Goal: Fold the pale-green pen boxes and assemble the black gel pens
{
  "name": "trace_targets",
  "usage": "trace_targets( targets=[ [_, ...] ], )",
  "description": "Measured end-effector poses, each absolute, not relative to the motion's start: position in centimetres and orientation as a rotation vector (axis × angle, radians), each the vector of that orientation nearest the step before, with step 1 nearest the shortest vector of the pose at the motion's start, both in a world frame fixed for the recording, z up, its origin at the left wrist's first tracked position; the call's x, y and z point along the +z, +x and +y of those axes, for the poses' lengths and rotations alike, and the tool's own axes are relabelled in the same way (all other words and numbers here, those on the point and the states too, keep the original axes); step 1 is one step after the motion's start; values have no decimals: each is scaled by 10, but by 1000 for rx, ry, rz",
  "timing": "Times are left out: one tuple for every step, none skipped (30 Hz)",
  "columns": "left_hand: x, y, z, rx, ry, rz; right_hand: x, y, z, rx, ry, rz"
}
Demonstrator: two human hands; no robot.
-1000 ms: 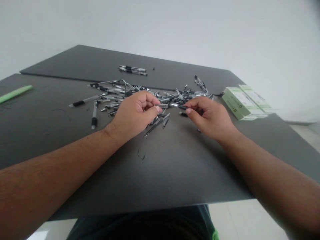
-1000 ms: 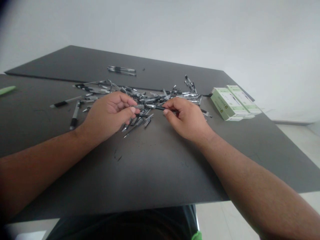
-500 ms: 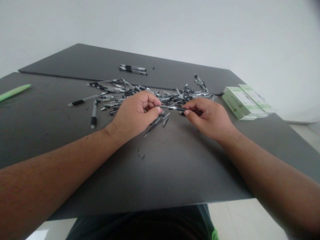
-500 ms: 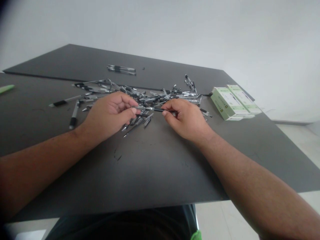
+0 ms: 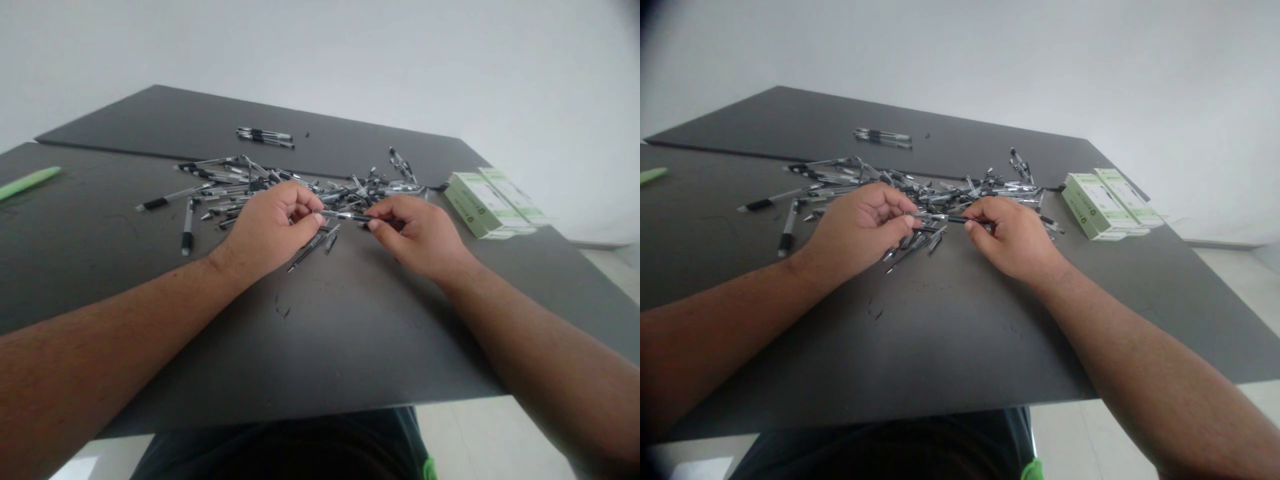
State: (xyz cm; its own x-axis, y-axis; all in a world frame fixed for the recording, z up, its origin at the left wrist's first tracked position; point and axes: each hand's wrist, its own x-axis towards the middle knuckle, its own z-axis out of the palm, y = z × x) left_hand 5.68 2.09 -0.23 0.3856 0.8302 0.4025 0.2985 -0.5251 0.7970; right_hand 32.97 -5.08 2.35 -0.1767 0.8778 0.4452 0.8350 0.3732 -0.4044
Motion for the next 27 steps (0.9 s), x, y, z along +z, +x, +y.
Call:
trace_targets(
  targets=[
    [-3,57,21,1094,2025,957,24,330,-51,91,-1474,-2023],
    [-3,57,21,1098,2031,953,24,329,-51,94,-1476,-2026],
    [-3,57,21,1100,2038,950,24,329,-51,97,-1478,-2031],
    [-3,56,20,1102,2046,949,24,329,-50,98,-1480,-2034],
    [-3,56,20,1102,2052,949,24,329,-50,98,-1482,-2036],
    [-3,56,20,1100,2056,951,23,329,-50,97,-1484,-2038],
    [-3,56,20,1098,2059,952,23,329,-50,97,-1486,-2041],
    [-3,56,20,1092,2062,954,23,329,-50,97,-1487,-2044],
    [-3,56,19,1083,2065,955,23,329,-50,96,-1487,-2047],
    [-3,56,19,1077,2067,957,23,329,-51,96,-1484,-2050],
    [-3,56,19,1070,2069,961,23,328,-51,97,-1480,-2054],
    [-3,56,19,1063,2071,965,23,328,-51,98,-1475,-2055],
    [-3,56,19,1056,2074,971,23,328,-51,98,-1472,-2056],
    [-3,56,19,1048,2077,974,23,328,-51,99,-1471,-2056],
    [-2,56,19,1036,2080,973,24,328,-51,102,-1469,-2058],
    [-2,56,18,1021,2085,969,24,328,-51,103,-1466,-2061],
    [-1,55,18,1005,2091,964,24,328,-51,104,-1462,-2065],
    [-1,55,17,991,2095,957,24,328,-51,105,-1457,-2070],
    [-1,55,17,982,2097,951,24,328,-51,106,-1453,-2075],
    [0,55,16,975,2095,945,24,327,-51,107,-1450,-2078],
    [0,55,16,973,2091,939,24,327,-52,108,-1448,-2081],
    [0,55,15,974,2086,933,24,327,-52,108,-1446,-2084],
    [0,55,14,974,2081,927,24,327,-52,108,-1443,-2087],
    [0,56,14,974,2078,923,24,327,-52,108,-1437,-2090],
    [0,56,14,969,2076,921,24,327,-52,108,-1433,-2094],
    [0,56,14,965,2076,922,23,327,-52,108,-1428,-2098],
    [0,56,14,960,2076,926,23,327,-52,109,-1425,-2102]
  ],
)
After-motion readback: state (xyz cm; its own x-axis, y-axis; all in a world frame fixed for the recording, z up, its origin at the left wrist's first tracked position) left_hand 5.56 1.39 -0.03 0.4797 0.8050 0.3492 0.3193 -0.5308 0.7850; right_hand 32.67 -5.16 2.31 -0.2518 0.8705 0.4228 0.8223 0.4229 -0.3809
